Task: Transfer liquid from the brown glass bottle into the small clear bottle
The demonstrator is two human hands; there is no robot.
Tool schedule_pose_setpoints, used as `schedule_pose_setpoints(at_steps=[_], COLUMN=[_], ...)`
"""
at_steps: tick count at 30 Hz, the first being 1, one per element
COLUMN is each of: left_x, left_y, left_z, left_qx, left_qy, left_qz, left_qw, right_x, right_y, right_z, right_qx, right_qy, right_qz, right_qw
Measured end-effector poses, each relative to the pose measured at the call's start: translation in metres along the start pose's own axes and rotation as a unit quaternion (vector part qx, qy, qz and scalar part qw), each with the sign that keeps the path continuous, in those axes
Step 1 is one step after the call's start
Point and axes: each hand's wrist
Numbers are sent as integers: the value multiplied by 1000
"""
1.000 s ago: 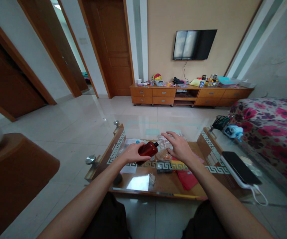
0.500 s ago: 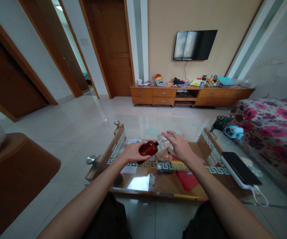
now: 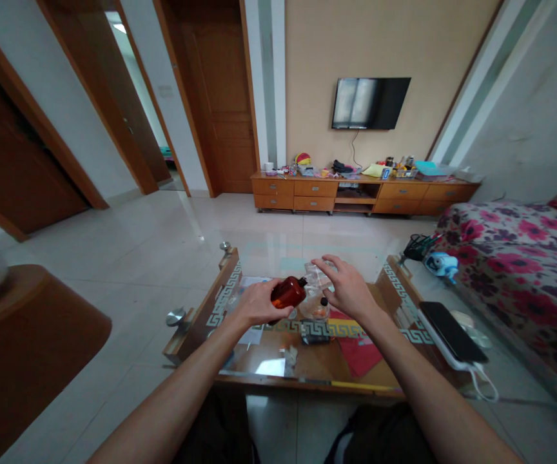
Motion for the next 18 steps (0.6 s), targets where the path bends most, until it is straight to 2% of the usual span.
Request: schedule_pose_setpoints(at_steps=[3, 9, 18], left_x=[7, 12, 1], left_y=[-5, -7, 11], left_z=[1, -1, 16], left_qx=[9, 3, 14], left_qy=[6, 7, 0], left_qz=[2, 17, 25], left_qw=[1000, 1000, 1000], right_x=[-1, 2, 17], right_y=[-7, -7, 9], right_z=[0, 1, 16], right_qx=[7, 1, -3], right_qy=[-2, -26, -21], right_qz=[-2, -8, -41], right_qw=[1000, 1000, 999])
Point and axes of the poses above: each hand's wrist, its own z-axis towards the middle knuckle, its own y-axis out of the palm, x = y × z, and after that the axes turned 7 degrees about y, right-handed
